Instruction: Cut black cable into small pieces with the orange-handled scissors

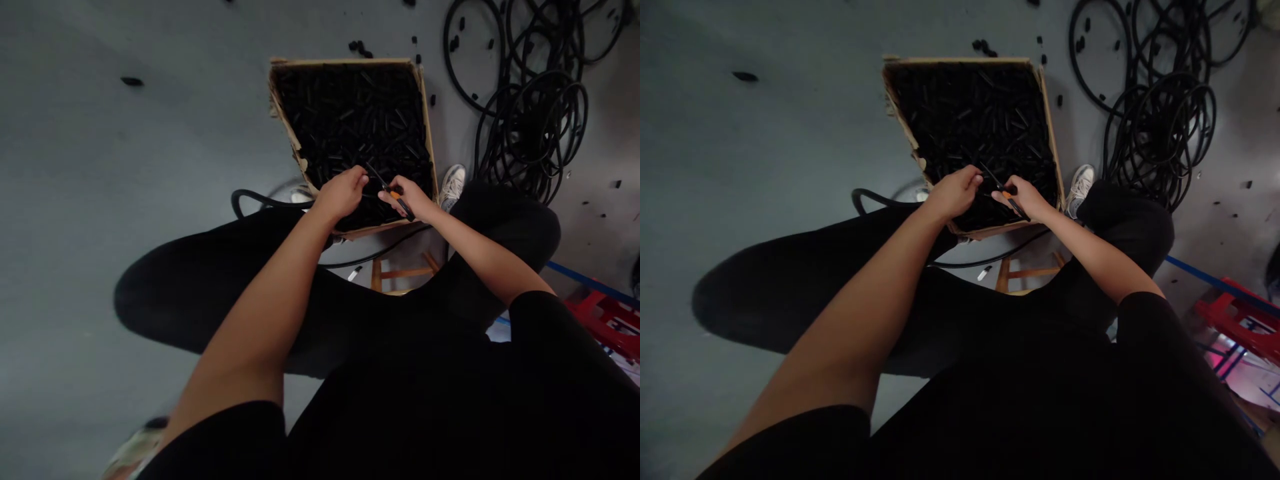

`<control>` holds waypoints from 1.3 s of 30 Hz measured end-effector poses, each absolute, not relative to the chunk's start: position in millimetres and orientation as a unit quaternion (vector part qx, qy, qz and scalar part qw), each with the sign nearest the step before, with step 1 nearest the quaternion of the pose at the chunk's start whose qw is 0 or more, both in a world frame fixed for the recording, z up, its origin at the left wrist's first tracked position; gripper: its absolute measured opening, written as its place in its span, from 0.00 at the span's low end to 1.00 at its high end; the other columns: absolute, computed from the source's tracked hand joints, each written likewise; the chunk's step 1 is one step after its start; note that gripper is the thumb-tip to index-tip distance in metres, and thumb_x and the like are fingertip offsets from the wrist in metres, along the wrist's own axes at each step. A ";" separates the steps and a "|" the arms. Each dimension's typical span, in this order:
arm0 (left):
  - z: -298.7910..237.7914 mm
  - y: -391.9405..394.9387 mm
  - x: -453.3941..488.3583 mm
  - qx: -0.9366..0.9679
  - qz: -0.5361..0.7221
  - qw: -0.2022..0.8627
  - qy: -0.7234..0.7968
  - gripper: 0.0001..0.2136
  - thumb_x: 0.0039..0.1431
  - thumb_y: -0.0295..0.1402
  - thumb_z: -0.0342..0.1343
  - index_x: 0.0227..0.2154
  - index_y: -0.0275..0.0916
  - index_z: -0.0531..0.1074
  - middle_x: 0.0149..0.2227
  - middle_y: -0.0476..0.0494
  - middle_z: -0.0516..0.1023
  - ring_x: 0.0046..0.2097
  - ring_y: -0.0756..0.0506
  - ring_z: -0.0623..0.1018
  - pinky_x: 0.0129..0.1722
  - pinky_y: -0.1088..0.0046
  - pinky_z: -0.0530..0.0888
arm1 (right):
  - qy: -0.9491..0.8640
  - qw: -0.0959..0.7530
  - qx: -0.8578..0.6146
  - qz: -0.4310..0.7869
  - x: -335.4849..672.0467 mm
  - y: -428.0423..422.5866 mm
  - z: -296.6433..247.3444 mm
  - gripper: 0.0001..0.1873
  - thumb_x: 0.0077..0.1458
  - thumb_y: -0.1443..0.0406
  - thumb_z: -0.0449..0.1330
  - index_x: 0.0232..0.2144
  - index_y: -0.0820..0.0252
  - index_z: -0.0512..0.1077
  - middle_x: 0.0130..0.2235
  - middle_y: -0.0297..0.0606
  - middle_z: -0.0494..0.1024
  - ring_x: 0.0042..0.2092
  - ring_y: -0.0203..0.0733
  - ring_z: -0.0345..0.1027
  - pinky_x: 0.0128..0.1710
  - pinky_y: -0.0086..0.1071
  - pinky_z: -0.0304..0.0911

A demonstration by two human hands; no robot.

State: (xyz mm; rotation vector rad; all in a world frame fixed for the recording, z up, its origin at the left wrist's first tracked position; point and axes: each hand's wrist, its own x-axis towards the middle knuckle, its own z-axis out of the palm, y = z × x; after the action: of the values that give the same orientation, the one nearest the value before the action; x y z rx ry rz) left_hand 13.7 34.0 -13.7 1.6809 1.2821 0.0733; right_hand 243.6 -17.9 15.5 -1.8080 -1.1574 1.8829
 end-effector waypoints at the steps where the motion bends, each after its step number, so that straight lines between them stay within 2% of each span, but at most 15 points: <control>1: -15.2 34.9 12.2 0.690 0.024 0.498 0.525 0.16 0.84 0.39 0.49 0.58 0.44 0.82 0.56 0.30 0.90 0.61 0.28 0.88 0.66 0.52 0.82 | -0.404 0.136 -0.636 0.644 244.1 -18.7 15.1 0.42 0.62 0.36 0.84 0.44 0.48 0.59 0.28 0.20 0.68 0.25 0.32 0.61 0.22 0.24 0.54; 4: -18.6 36.3 8.9 0.687 0.026 0.546 0.479 0.15 0.83 0.42 0.49 0.51 0.43 0.80 0.47 0.33 0.87 0.53 0.30 0.87 0.62 0.55 0.83 | -0.433 0.119 -0.642 0.622 245.4 -16.8 18.0 0.41 0.59 0.39 0.86 0.43 0.49 0.62 0.31 0.23 0.69 0.30 0.35 0.65 0.28 0.26 0.59; 7: -24.1 38.9 4.5 0.680 0.034 0.594 0.430 0.16 0.82 0.46 0.47 0.44 0.45 0.74 0.40 0.37 0.83 0.45 0.33 0.84 0.56 0.57 0.83 | -0.483 0.116 -0.635 0.592 246.9 -10.3 24.0 0.40 0.55 0.39 0.87 0.41 0.50 0.64 0.34 0.27 0.70 0.37 0.39 0.64 0.33 0.29 0.59; 11: -35.8 46.0 -4.8 0.689 0.028 0.571 0.447 0.16 0.81 0.49 0.46 0.40 0.48 0.70 0.37 0.40 0.80 0.45 0.34 0.83 0.55 0.58 0.82 | -0.518 0.093 -0.652 0.546 247.0 -5.7 32.3 0.39 0.53 0.39 0.86 0.38 0.50 0.65 0.34 0.28 0.70 0.39 0.40 0.61 0.37 0.30 0.55; 14: -41.4 48.9 -8.4 0.698 0.012 0.548 0.461 0.15 0.79 0.48 0.49 0.43 0.47 0.76 0.40 0.37 0.84 0.50 0.32 0.85 0.60 0.55 0.83 | -0.513 0.078 -0.655 0.550 246.2 -8.5 36.6 0.36 0.55 0.40 0.84 0.38 0.50 0.65 0.34 0.28 0.70 0.38 0.40 0.61 0.37 0.32 0.54; 19: -32.0 44.2 -0.8 0.707 -0.015 0.546 0.449 0.16 0.76 0.44 0.55 0.51 0.43 0.85 0.53 0.32 0.91 0.59 0.28 0.89 0.68 0.51 0.83 | -0.523 0.067 -0.644 0.554 248.9 -10.3 35.8 0.30 0.59 0.45 0.81 0.41 0.50 0.67 0.34 0.26 0.70 0.39 0.41 0.63 0.41 0.33 0.60; 22: -21.8 42.4 6.0 0.711 -0.022 0.524 0.468 0.18 0.77 0.41 0.57 0.57 0.40 0.87 0.60 0.29 0.91 0.66 0.27 0.88 0.73 0.51 0.81 | -0.527 0.059 -0.662 0.530 252.6 -7.4 33.2 0.29 0.59 0.49 0.83 0.39 0.51 0.68 0.34 0.27 0.72 0.40 0.42 0.65 0.42 0.34 0.61; 25: -17.1 44.7 7.6 0.694 -0.014 0.480 0.536 0.17 0.78 0.37 0.58 0.60 0.38 0.85 0.67 0.24 0.88 0.73 0.25 0.85 0.78 0.49 0.78 | -0.482 0.067 -0.683 0.545 253.7 -7.0 32.2 0.29 0.61 0.51 0.84 0.40 0.52 0.68 0.35 0.29 0.74 0.37 0.41 0.68 0.37 0.33 0.62; 29: -17.4 46.4 2.9 0.667 0.020 0.469 0.579 0.17 0.80 0.37 0.60 0.65 0.43 0.82 0.64 0.27 0.89 0.72 0.24 0.85 0.77 0.45 0.78 | -0.382 0.090 -0.699 0.598 245.8 -11.7 32.2 0.30 0.67 0.54 0.84 0.44 0.49 0.64 0.33 0.25 0.73 0.28 0.36 0.68 0.26 0.27 0.61; 34: -10.4 40.2 7.2 0.638 0.042 0.468 0.610 0.24 0.75 0.39 0.67 0.70 0.41 0.78 0.57 0.29 0.89 0.66 0.24 0.86 0.72 0.45 0.82 | -0.326 0.104 -0.684 0.645 230.4 -17.8 29.5 0.28 0.69 0.59 0.84 0.46 0.51 0.66 0.34 0.24 0.75 0.31 0.33 0.75 0.26 0.21 0.67; 39: 3.6 32.5 22.0 0.657 0.039 0.494 0.568 0.25 0.74 0.39 0.68 0.69 0.40 0.79 0.55 0.30 0.90 0.65 0.23 0.87 0.71 0.46 0.83 | -0.331 0.121 -0.675 0.648 228.8 -16.1 27.7 0.32 0.69 0.51 0.85 0.45 0.49 0.64 0.31 0.22 0.74 0.29 0.33 0.72 0.23 0.20 0.66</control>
State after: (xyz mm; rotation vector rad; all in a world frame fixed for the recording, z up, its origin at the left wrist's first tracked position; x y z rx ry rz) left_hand 22.0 32.5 3.6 1.5934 1.3772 0.0941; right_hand 228.8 -16.1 27.7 -1.9713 -0.9664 1.8938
